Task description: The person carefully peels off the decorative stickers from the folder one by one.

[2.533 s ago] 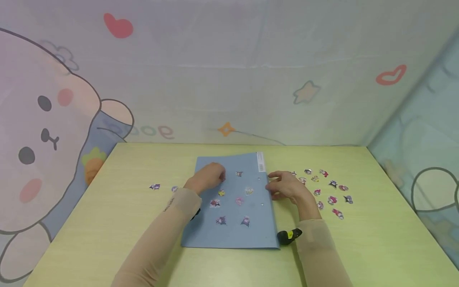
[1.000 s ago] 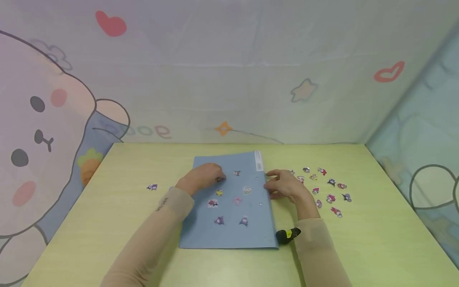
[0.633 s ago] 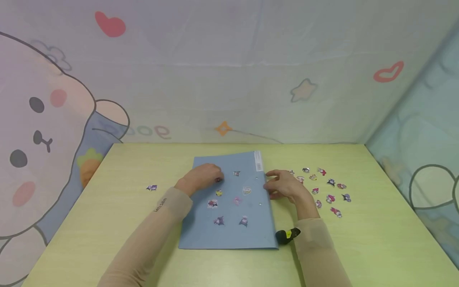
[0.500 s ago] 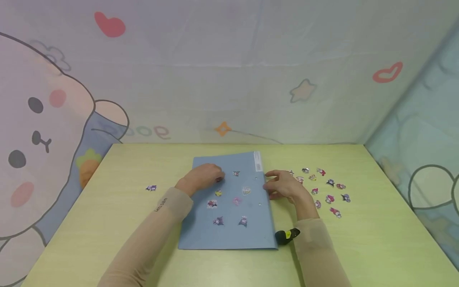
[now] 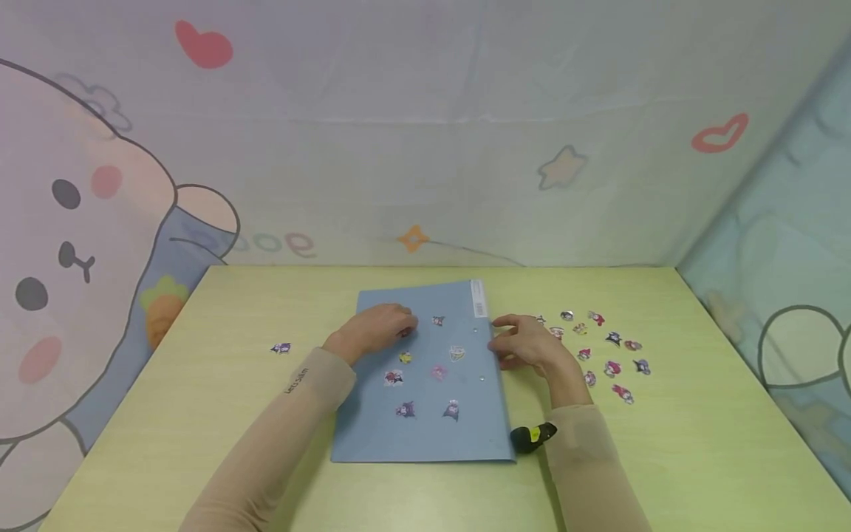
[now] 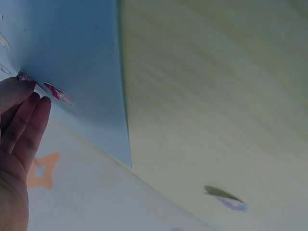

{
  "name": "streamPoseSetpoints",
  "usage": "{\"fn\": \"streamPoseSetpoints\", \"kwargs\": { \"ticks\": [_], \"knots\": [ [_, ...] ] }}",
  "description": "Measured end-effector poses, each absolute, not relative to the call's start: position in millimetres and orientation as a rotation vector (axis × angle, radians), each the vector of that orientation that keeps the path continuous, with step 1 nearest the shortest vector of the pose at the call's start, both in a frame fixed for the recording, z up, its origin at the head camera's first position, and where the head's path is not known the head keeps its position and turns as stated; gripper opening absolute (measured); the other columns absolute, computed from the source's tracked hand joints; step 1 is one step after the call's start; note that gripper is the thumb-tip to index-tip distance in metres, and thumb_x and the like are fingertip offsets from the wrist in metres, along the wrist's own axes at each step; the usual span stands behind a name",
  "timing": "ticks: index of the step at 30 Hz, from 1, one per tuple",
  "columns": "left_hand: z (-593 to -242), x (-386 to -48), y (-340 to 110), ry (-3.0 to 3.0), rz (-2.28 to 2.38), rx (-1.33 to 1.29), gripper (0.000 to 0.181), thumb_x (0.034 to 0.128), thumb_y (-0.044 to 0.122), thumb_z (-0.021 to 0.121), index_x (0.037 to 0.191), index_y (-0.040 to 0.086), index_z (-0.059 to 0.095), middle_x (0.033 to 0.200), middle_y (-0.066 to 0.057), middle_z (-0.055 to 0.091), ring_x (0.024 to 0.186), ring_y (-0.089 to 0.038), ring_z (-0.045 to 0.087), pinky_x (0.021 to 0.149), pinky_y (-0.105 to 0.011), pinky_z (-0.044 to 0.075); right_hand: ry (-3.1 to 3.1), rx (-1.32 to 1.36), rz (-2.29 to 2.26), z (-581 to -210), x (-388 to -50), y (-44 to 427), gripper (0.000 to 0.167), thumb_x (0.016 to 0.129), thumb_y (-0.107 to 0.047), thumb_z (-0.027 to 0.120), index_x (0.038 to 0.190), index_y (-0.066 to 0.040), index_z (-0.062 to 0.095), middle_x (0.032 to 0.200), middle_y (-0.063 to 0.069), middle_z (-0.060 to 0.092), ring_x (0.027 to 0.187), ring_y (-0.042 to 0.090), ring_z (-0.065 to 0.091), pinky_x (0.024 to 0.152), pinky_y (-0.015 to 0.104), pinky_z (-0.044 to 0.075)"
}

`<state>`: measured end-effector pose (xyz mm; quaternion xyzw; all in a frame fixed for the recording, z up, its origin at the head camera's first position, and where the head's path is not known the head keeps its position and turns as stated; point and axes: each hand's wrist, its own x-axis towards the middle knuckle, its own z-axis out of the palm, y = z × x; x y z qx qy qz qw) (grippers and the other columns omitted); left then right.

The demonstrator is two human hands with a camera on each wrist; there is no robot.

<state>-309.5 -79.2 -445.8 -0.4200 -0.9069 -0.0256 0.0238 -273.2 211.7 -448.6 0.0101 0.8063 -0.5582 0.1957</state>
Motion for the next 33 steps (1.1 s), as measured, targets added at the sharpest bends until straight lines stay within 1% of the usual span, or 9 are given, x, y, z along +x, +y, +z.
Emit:
{"fn": "streamPoseSetpoints", "kwargs": {
  "ticks": [6,13,17,21,25,30,33],
  "knots": [
    [-450.4,-311.3,-80.2,-2.803,-0.110,-1.277,0.011,0.0946,0.002,0.060,0.088,0.009,0.065,0.080,0.001,0.056,0.076,-0.016,0.053,0.076,-0.030,0.047,2.269,0.029,-1.556,-448.4,-272.6,211.3,0.059,0.090,-0.001,0.065,0.143,0.003,0.040,0.116,0.024,0.057,0.088,0.027,0.064,0.076,0.038,0.057],
    [-450.6,-309.1,-79.6,-2.834,-0.140,-1.227,0.009,0.0933,0.001,0.062,0.091,0.008,0.068,0.085,-0.002,0.060,0.082,-0.017,0.057,0.082,-0.032,0.049,2.273,0.028,-1.548,-448.0,-272.0,211.0,0.059,0.090,-0.002,0.065,0.143,0.003,0.039,0.116,0.024,0.057,0.089,0.028,0.064,0.077,0.039,0.057],
    [-451.2,-308.5,-79.6,-2.843,-0.149,-1.172,0.009,0.0929,0.002,0.064,0.090,0.008,0.069,0.088,-0.002,0.060,0.084,-0.017,0.058,0.083,-0.031,0.049,2.280,0.030,-1.540,-447.7,-271.0,211.0,0.059,0.090,-0.003,0.066,0.142,0.003,0.040,0.116,0.024,0.057,0.089,0.027,0.064,0.076,0.038,0.057],
    [-449.8,-307.1,-81.8,-2.860,-0.186,-1.109,0.007,0.0938,0.006,0.064,0.094,0.011,0.070,0.092,0.000,0.060,0.086,-0.015,0.058,0.083,-0.030,0.049,2.287,0.027,-1.534,-447.6,-271.3,210.9,0.059,0.090,-0.003,0.066,0.143,0.002,0.040,0.116,0.024,0.057,0.088,0.027,0.064,0.076,0.037,0.057],
    [-446.5,-304.6,-86.4,-2.875,-0.208,-1.056,0.006,0.0953,0.010,0.064,0.093,0.013,0.068,0.089,0.003,0.059,0.082,-0.012,0.056,0.079,-0.028,0.049,2.288,0.018,-1.532,-447.3,-271.7,210.9,0.059,0.090,-0.003,0.066,0.143,0.002,0.039,0.117,0.024,0.056,0.089,0.028,0.065,0.076,0.037,0.057],
    [-439.9,-299.7,-94.3,-2.863,-0.311,-1.053,0.008,0.0953,0.007,0.063,0.089,0.012,0.065,0.085,0.003,0.060,0.079,-0.014,0.054,0.077,-0.030,0.047,2.285,0.019,-1.536,-446.4,-271.8,210.2,0.059,0.091,-0.002,0.064,0.143,0.003,0.038,0.118,0.025,0.055,0.088,0.027,0.065,0.076,0.037,0.057],
    [-437.4,-296.9,-100.8,-2.886,-0.400,-1.009,0.007,0.0947,0.008,0.064,0.090,0.013,0.064,0.086,0.004,0.062,0.078,-0.013,0.054,0.074,-0.029,0.047,2.281,0.015,-1.543,-446.2,-271.9,209.6,0.059,0.091,-0.001,0.064,0.144,0.004,0.038,0.119,0.026,0.055,0.088,0.027,0.065,0.076,0.037,0.057]
  ]
}}
